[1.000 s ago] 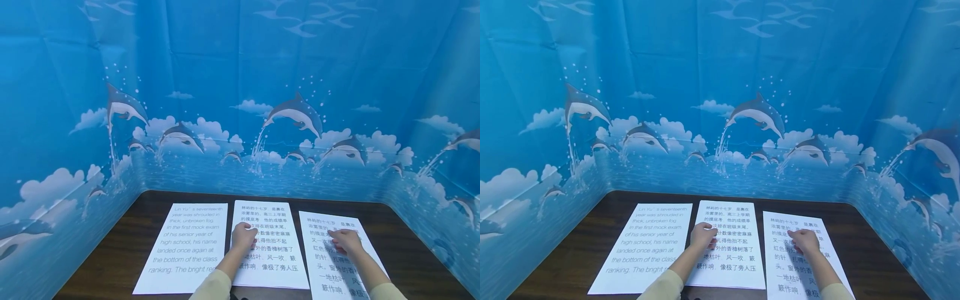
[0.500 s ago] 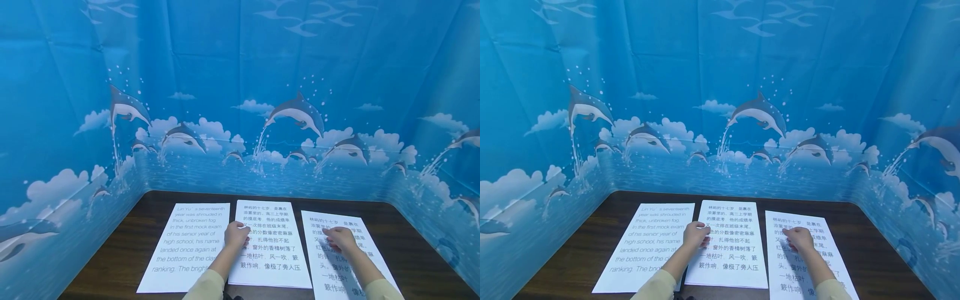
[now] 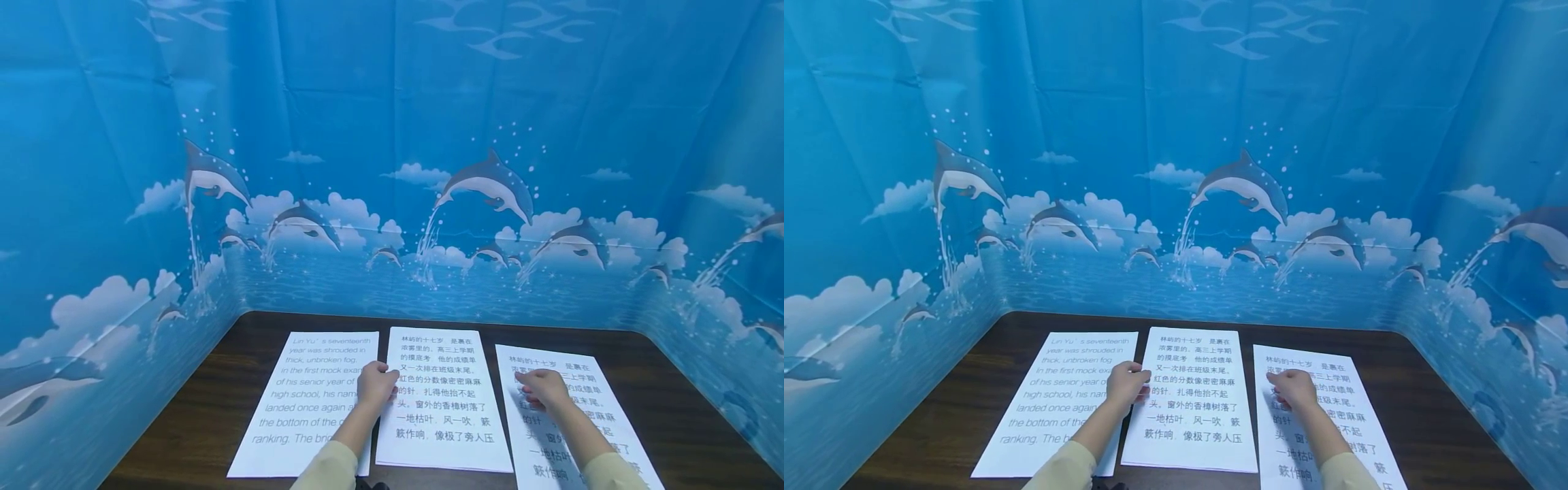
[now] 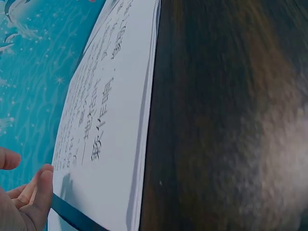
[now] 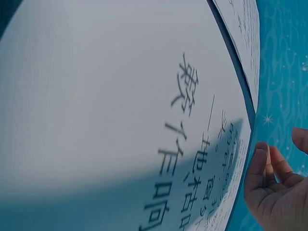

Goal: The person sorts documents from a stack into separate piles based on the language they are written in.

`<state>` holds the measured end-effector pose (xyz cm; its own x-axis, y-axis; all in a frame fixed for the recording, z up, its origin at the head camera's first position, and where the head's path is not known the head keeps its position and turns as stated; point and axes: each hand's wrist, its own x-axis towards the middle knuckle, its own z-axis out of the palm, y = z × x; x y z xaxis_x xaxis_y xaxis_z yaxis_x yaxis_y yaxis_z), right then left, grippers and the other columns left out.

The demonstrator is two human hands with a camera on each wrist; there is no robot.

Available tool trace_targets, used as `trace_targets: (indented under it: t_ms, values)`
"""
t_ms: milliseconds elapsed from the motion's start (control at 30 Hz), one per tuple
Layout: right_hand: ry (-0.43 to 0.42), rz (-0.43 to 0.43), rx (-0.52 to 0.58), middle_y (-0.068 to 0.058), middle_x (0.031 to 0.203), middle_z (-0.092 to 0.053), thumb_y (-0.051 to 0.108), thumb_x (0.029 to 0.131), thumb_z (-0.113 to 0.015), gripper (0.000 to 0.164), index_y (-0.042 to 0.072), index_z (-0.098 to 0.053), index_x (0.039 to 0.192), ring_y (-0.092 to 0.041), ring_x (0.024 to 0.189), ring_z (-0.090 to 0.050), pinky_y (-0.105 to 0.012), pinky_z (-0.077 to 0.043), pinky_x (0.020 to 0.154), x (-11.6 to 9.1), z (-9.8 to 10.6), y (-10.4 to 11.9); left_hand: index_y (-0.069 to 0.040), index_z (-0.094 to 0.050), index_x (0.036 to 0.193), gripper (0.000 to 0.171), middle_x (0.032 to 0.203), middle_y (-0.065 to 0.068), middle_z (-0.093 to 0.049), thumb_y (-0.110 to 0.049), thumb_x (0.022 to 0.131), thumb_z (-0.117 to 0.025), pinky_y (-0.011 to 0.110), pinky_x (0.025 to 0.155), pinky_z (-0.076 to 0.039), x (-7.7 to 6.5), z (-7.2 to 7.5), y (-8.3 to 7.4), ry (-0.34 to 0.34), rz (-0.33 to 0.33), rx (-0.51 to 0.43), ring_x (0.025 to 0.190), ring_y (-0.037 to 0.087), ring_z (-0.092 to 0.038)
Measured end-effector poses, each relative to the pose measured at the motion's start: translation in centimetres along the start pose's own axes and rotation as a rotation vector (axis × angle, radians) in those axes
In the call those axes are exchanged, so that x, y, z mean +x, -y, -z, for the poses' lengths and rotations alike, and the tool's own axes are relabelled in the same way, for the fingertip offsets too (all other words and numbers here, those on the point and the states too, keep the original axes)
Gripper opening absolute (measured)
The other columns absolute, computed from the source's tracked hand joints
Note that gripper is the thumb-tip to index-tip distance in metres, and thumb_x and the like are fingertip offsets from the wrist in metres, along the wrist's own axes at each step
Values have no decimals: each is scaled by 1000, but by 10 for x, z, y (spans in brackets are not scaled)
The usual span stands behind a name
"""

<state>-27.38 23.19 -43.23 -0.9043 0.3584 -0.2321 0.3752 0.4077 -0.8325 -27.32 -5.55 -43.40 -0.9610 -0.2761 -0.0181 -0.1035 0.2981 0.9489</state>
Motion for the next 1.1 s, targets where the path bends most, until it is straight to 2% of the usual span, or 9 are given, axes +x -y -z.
trace_targets:
  t_ms: [300, 600, 833, 1100]
  values:
    - [11, 6, 13, -16, 80, -53, 22, 80, -58, 38, -7, -50, 101, -19, 64, -52, -19, -41, 46, -5, -10, 4, 8, -50, 104, 34, 62, 9, -51, -10, 76, -56, 25, 43, -44, 4, 5, 5, -7, 20, 11, 52, 19, -54]
    - [41, 22, 17, -15, 80, -53, 23, 80, -58, 39, -8, -49, 102, -21, 67, -53, -18, -40, 46, -8, -16, 5, 9, -50, 103, 35, 60, 9, -51, -9, 74, -56, 23, 42, -43, 6, 9, 8, -39, 10, 35, 52, 21, -55]
    - [52, 29, 20, -13, 76, -53, 23, 80, -57, 36, -8, -53, 97, -19, 65, -52, -18, -41, 48, -12, -21, 7, 9, -51, 103, 35, 63, 8, -52, -11, 75, -57, 26, 47, -47, 7, 12, 9, -35, 22, 70, 55, 19, -55]
    - [49, 12, 3, -14, 76, -53, 23, 80, -57, 37, -9, -52, 98, -18, 63, -52, -18, -41, 47, -15, -26, 10, 9, -51, 103, 35, 64, 8, -50, -12, 75, -57, 26, 46, -45, 7, 13, 13, -43, 16, 109, 51, 18, -54]
